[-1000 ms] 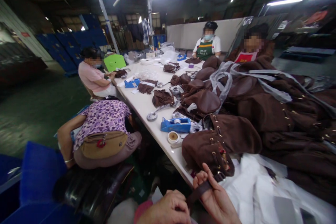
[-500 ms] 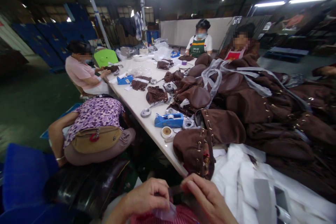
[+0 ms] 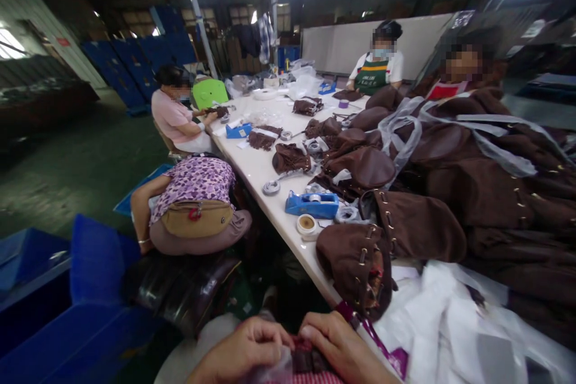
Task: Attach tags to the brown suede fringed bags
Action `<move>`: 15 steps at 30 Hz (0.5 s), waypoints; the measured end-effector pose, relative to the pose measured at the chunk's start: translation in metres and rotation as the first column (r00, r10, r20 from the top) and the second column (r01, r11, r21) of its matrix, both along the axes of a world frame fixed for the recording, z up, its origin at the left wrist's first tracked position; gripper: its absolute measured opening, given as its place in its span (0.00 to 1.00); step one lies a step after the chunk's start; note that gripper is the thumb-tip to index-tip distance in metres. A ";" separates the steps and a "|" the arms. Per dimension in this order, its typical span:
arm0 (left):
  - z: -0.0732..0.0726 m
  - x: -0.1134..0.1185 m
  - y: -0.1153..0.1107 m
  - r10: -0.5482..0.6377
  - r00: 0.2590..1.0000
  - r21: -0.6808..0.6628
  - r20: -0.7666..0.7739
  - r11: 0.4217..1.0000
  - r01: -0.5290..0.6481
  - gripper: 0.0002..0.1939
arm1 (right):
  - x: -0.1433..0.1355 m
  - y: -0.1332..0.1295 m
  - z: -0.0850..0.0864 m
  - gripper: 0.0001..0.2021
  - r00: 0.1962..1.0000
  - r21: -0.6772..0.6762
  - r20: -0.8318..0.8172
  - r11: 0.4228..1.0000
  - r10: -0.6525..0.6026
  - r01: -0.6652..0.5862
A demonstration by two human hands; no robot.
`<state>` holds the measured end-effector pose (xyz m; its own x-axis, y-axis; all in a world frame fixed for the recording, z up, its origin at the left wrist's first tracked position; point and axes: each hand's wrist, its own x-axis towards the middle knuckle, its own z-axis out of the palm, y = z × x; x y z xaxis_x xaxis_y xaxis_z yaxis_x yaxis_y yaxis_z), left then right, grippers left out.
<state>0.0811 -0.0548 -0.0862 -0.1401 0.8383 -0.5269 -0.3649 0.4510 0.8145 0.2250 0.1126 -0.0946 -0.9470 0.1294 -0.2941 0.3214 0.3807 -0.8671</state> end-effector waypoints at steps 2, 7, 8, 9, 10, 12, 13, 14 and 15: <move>-0.003 0.004 -0.002 0.105 0.994 -0.038 0.026 0.994 -0.104 0.15 | 0.000 -0.001 0.002 0.17 0.998 0.008 -0.002 0.998 0.058 -0.058; 0.002 -0.003 0.007 0.266 0.963 0.030 -0.050 0.964 -0.265 0.19 | -0.003 0.002 0.004 0.10 0.988 0.057 -0.041 0.987 0.151 -0.148; 0.004 -0.006 0.009 0.295 0.954 0.052 -0.062 0.955 -0.292 0.19 | -0.003 0.004 0.003 0.11 0.991 0.046 -0.042 0.991 0.127 -0.125; 0.006 -0.008 0.009 0.318 0.946 0.072 -0.064 0.947 -0.314 0.19 | -0.002 0.007 0.002 0.12 0.995 0.024 -0.049 0.996 0.090 -0.089; 0.007 -0.009 0.010 0.332 0.942 0.087 -0.054 0.941 -0.327 0.20 | -0.002 0.010 0.002 0.13 0.997 -0.012 -0.059 0.999 0.050 -0.051; 0.007 -0.010 0.009 0.342 0.939 0.104 -0.034 0.936 -0.337 0.20 | 0.000 0.015 0.004 0.16 0.996 -0.105 -0.090 0.994 -0.024 0.015; 0.005 -0.010 0.008 0.338 0.941 0.105 -0.030 0.937 -0.333 0.21 | 0.001 0.017 0.006 0.17 0.993 -0.152 -0.108 0.988 -0.056 0.039; 0.003 -0.010 0.007 0.328 0.944 0.102 -0.031 0.941 -0.324 0.21 | 0.001 0.019 0.008 0.18 0.989 -0.198 -0.122 0.979 -0.085 0.059; 0.001 -0.009 0.007 0.319 0.947 0.098 -0.033 0.944 -0.315 0.22 | 0.002 0.020 0.010 0.18 0.986 -0.239 -0.132 0.968 -0.106 0.073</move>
